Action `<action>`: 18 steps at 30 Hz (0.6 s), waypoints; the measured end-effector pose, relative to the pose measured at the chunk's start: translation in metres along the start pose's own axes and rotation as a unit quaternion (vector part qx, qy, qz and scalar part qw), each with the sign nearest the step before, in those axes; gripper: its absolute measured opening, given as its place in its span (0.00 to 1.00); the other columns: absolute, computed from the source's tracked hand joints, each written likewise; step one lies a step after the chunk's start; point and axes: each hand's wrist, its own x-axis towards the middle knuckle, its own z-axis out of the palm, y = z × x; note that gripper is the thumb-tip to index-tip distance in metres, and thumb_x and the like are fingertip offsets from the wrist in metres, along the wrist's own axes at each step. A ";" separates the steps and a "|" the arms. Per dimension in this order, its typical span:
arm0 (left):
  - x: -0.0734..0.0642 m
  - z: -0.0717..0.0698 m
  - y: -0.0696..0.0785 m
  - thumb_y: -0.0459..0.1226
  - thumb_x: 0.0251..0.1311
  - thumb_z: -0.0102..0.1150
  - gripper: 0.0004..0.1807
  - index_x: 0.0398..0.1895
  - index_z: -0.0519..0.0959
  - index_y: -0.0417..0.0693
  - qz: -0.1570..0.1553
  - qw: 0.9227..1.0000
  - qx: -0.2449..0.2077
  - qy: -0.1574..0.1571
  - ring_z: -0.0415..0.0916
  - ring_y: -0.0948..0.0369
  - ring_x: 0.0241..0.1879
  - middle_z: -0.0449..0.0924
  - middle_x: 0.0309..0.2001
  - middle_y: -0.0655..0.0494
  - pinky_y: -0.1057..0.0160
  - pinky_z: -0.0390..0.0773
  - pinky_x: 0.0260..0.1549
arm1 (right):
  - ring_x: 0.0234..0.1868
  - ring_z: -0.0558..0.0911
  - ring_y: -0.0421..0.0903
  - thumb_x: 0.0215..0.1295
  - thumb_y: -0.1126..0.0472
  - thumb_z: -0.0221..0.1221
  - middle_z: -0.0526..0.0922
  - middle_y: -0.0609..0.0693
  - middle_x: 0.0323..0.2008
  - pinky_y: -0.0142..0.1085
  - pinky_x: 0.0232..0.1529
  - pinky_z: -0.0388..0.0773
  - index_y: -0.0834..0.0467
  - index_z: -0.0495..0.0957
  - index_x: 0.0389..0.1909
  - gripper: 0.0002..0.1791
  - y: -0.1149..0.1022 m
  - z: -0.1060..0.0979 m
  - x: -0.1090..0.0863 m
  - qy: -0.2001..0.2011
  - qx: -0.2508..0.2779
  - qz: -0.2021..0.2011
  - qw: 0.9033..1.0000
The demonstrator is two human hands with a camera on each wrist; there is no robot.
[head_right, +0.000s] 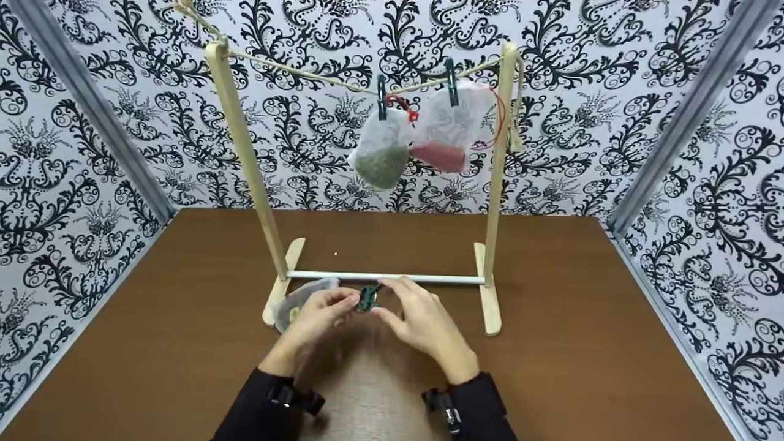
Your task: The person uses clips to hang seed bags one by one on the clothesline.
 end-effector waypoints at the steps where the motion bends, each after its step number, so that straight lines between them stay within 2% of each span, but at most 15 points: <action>1: 0.000 0.000 0.000 0.37 0.71 0.59 0.13 0.46 0.84 0.33 0.000 1.000 0.000 0.000 0.72 0.66 0.31 0.82 0.31 0.58 0.70 0.71 0.33 | 0.27 0.83 0.39 0.62 0.57 0.71 0.86 0.52 0.45 0.34 0.28 0.84 0.60 0.79 0.60 0.27 0.000 0.000 0.000 0.001 0.001 0.000 1.000; 5: 0.000 0.001 -0.001 0.36 0.71 0.59 0.13 0.46 0.84 0.32 0.001 1.000 -0.001 -0.001 0.71 0.64 0.31 0.76 0.29 0.63 0.71 0.70 0.32 | 0.26 0.84 0.41 0.60 0.54 0.73 0.87 0.51 0.44 0.33 0.27 0.83 0.59 0.80 0.55 0.25 -0.001 0.000 -0.001 0.002 0.007 0.007 1.000; 9: -0.001 0.001 0.000 0.36 0.71 0.59 0.13 0.46 0.83 0.31 0.002 1.000 -0.003 0.001 0.71 0.65 0.30 0.75 0.29 0.63 0.71 0.70 0.32 | 0.26 0.85 0.44 0.57 0.52 0.75 0.87 0.51 0.45 0.32 0.28 0.83 0.59 0.80 0.55 0.28 -0.001 0.000 -0.001 0.006 0.010 0.008 1.000; 14: -0.003 0.000 0.002 0.36 0.71 0.59 0.14 0.48 0.83 0.32 0.002 1.000 -0.003 -0.001 0.70 0.66 0.29 0.75 0.29 0.62 0.71 0.69 0.29 | 0.27 0.83 0.37 0.56 0.53 0.75 0.87 0.49 0.44 0.31 0.29 0.83 0.59 0.82 0.52 0.25 0.001 0.003 0.000 0.017 -0.005 -0.005 1.000; 18: -0.003 -0.001 0.001 0.37 0.72 0.58 0.15 0.49 0.84 0.33 0.002 1.000 -0.004 -0.004 0.70 0.67 0.28 0.76 0.29 0.62 0.72 0.68 0.28 | 0.29 0.82 0.34 0.56 0.54 0.75 0.87 0.46 0.40 0.25 0.30 0.80 0.58 0.83 0.48 0.21 0.002 0.005 0.000 0.029 -0.019 -0.019 0.999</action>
